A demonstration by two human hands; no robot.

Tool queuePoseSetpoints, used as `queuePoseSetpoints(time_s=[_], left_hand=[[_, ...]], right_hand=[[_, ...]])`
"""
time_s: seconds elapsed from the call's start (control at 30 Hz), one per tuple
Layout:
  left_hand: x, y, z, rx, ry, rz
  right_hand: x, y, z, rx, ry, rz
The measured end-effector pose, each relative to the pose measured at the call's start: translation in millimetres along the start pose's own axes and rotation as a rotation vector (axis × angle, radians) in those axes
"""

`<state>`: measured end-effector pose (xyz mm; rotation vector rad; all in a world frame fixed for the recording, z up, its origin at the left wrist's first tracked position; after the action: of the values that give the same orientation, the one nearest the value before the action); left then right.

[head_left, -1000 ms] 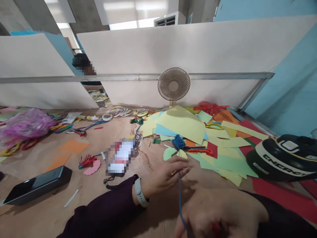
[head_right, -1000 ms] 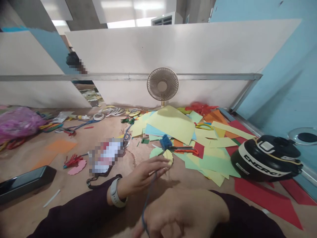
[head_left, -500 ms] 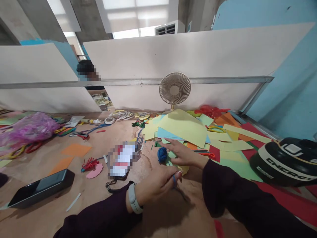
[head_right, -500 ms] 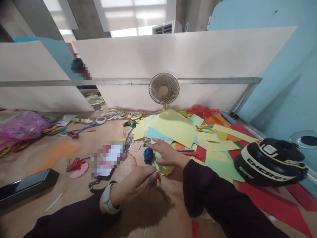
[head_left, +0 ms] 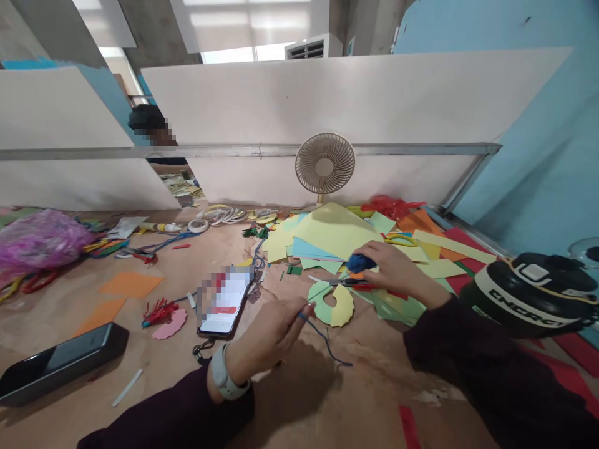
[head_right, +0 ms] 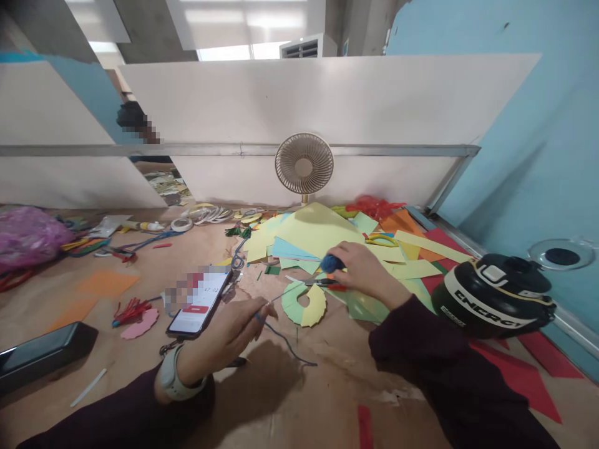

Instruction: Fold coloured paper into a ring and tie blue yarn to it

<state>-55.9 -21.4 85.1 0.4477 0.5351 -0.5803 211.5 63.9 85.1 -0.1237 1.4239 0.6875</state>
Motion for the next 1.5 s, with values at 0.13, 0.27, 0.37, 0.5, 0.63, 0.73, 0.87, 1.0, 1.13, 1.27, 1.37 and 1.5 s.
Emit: queuePoseSetpoints(time_s=[0.13,0.27,0.37,0.5,0.63,0.73,0.87,1.0,1.13,1.27,1.37,1.5], left_hand=[[3.1,12,-7,-0.038,0.085,-0.007],[6.5,19,-5,-0.014,0.173,0.019],[8.0,21,-4,-0.019,0.17,0.018],[10.0,22,-4,0.052,0.278,0.028],[4.8,23,-2,0.061,0.325,0.056],[-6.6,25,3,0.004,0.183,0.125],[-22.2,35,12,-0.043,-0.072,0.218],[-36.1,58,20,-0.049,-0.228,0.332],[-53.1,88,28,-0.015,-0.262,0.386],[-71.1,119,39,0.024,-0.268,0.341],[-81.5,137,51,0.031,-0.272,0.328],[-88.4,148,72,0.096,-0.258,0.324]], right_hand=[[-3,-27,28,0.221,-0.373,0.058],[5,-33,30,0.327,-0.391,0.065],[4,-30,2,0.205,0.041,0.06],[-4,-33,-69,0.143,0.849,-0.083],[-4,-46,-120,0.076,1.424,-0.49],[-1,-48,-113,0.114,1.666,-0.607],[3,-34,-71,0.216,1.684,-0.329],[19,-14,-34,0.347,1.524,-0.138],[35,-2,-19,0.397,1.454,-0.076],[34,9,-23,0.297,1.407,-0.083],[26,22,-35,0.104,1.366,-0.155],[14,41,-53,-0.092,1.353,-0.21]])
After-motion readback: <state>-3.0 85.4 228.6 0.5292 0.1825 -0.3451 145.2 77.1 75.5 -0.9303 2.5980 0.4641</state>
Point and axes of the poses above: each hand's wrist, its own y-axis towards the middle knuckle, its own x-axis out of the palm, z = x × y, the point moved 2 cm from there along y, towards the middle knuckle, and after that the axes turned 15 degrees about -y, right-handed, at the moved point
